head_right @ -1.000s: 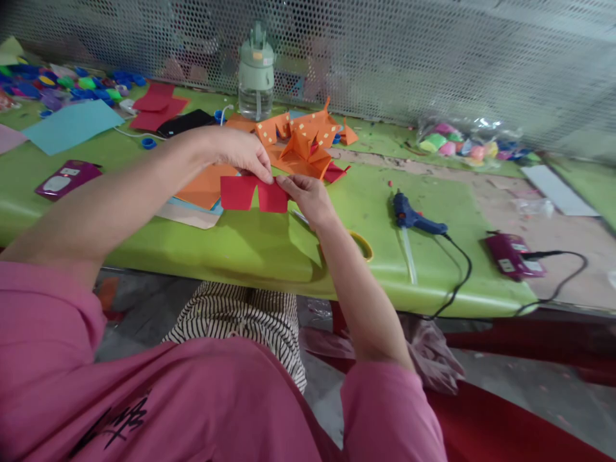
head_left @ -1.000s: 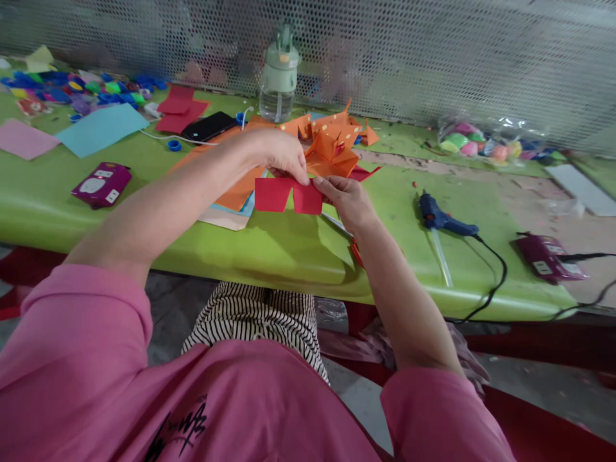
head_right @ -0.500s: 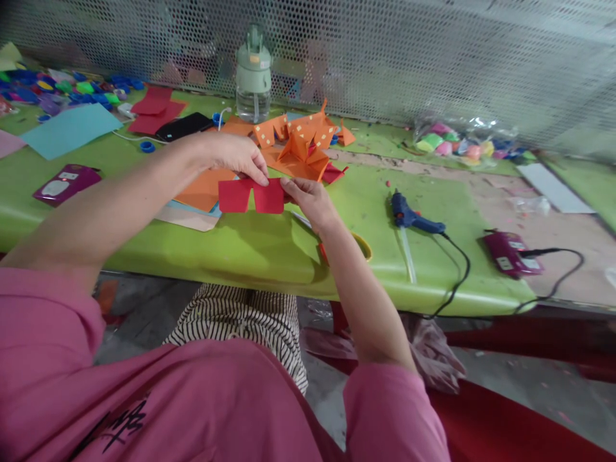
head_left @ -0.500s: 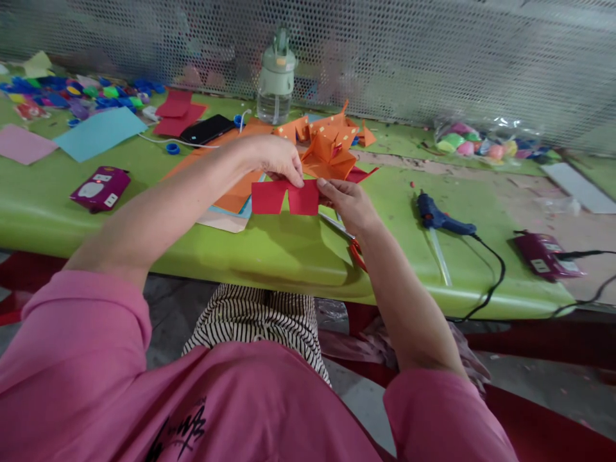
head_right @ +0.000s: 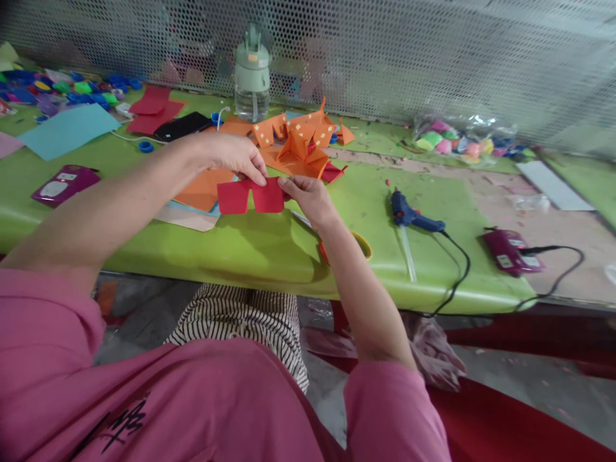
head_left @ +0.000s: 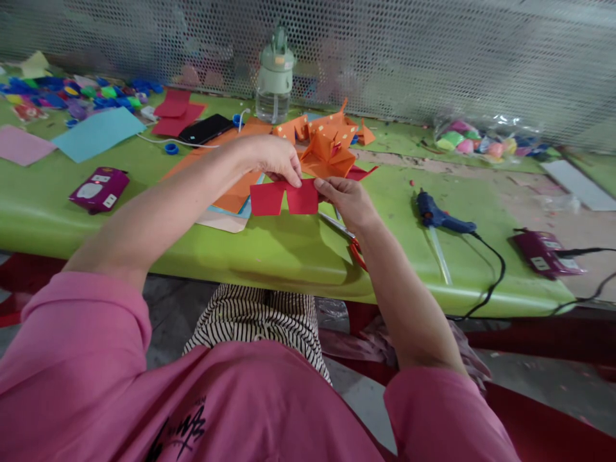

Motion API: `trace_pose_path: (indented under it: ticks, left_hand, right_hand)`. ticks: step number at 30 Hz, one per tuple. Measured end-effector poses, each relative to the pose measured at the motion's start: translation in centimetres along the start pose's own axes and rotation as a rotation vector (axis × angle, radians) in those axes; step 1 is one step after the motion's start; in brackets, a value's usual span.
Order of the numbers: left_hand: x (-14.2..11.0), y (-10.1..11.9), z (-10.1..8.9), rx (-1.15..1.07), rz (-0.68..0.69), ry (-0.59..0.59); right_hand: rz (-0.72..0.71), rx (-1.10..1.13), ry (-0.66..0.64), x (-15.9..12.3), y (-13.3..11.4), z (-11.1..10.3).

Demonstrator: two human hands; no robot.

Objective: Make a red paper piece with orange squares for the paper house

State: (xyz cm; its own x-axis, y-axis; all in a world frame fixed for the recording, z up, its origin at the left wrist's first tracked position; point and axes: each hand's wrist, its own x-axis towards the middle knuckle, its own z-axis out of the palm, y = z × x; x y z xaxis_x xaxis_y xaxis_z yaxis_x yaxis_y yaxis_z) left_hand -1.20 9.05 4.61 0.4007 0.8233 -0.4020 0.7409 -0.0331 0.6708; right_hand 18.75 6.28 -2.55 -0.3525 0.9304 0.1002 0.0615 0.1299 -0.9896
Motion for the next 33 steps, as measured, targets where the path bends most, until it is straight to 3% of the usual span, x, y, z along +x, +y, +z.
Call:
trace_pose_path:
  ticks: [16, 24, 33]
  left_hand:
    - [0.06, -0.02, -0.04, 0.057, 0.029, 0.037]
    - [-0.25, -0.18, 0.10, 0.033, -0.013, 0.050]
    - [-0.28, -0.17, 0.13, 0.080, 0.005, 0.053]
  right_hand:
    - [-0.082, -0.082, 0.103, -0.02, 0.45, 0.35]
    - [0.045, 0.006, 0.066, 0.01, 0.63, -0.09]
    - [0.047, -0.065, 0.070, -0.44, 0.04, 0.33]
